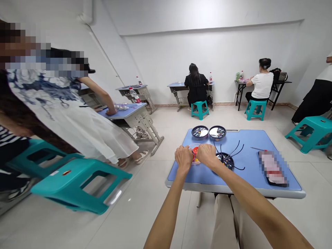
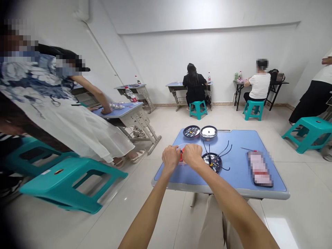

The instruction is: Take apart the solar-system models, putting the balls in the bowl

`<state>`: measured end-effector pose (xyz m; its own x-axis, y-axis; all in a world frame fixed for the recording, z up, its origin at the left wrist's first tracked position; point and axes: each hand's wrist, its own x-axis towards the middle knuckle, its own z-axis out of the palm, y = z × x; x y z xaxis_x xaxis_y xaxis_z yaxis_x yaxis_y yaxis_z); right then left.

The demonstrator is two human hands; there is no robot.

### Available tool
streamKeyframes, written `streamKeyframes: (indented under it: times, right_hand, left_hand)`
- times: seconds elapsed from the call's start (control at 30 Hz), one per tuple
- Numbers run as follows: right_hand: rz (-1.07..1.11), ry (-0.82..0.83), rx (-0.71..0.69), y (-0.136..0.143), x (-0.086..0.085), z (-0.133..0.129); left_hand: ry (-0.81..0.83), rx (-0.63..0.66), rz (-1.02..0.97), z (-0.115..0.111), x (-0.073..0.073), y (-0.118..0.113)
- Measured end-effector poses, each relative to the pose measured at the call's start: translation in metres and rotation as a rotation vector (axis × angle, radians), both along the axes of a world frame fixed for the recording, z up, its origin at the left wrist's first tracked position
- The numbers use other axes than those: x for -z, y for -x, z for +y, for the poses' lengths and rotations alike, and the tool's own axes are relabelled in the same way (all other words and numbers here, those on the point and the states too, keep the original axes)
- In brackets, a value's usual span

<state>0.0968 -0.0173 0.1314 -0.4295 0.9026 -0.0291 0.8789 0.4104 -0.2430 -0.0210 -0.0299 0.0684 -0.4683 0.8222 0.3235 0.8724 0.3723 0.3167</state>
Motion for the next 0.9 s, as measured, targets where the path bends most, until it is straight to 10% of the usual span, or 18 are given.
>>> streamKeyframes:
  times: [0.27, 0.5, 0.9]
  right_hand:
    - [0.050, -0.153, -0.382, -0.096, -0.048, 0.026]
    - [-0.182, -0.188, -0.730, -0.132, -0.011, 0.038]
    - [-0.236, -0.200, -0.769, -0.135, -0.002, 0.045]
  left_hand:
    - [-0.381, 0.288, -0.337, -0.041, 0.018, -0.061]
    - [-0.382, 0.351, -0.426, -0.040, 0.037, -0.128]
    - [-0.397, 0.324, -0.491, -0.027, 0.042, -0.146]
